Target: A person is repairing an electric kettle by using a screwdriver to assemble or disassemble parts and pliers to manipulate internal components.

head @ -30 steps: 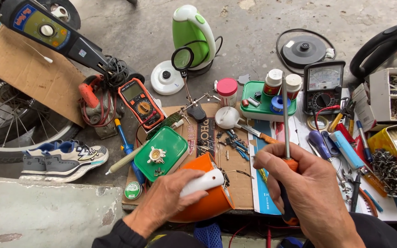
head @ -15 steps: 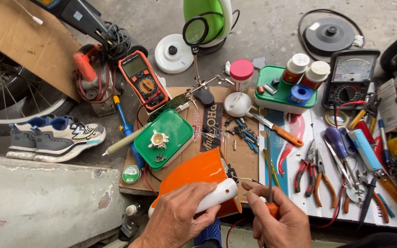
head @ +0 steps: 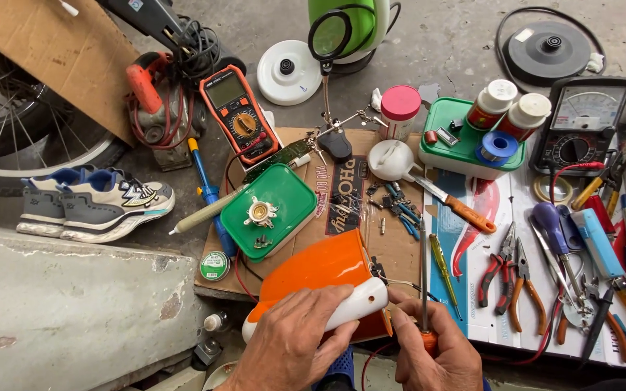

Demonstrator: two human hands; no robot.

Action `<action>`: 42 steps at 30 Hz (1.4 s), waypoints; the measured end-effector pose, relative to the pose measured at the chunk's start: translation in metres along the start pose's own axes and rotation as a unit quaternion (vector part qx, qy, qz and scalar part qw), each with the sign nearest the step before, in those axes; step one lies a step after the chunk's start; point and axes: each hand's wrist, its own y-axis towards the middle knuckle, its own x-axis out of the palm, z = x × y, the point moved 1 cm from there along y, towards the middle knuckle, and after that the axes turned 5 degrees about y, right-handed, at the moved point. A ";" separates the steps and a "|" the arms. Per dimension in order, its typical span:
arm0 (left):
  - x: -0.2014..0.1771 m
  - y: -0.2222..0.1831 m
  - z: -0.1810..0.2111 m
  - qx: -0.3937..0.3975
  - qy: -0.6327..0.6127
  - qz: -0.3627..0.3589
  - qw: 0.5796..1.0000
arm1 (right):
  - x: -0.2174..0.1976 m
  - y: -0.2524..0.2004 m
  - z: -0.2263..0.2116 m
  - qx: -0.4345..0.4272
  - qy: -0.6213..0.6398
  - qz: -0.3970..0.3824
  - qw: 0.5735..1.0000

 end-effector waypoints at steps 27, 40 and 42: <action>0.008 0.023 -0.046 -0.027 0.201 0.061 0.977 | 0.007 0.023 -0.023 0.072 0.076 -0.136 0.985; 0.013 0.023 -0.055 -0.054 0.217 0.075 0.972 | 0.007 0.027 -0.022 0.031 0.096 -0.142 0.985; 0.011 0.024 -0.054 -0.045 0.219 0.080 0.971 | 0.007 0.027 -0.021 0.023 0.098 -0.142 0.985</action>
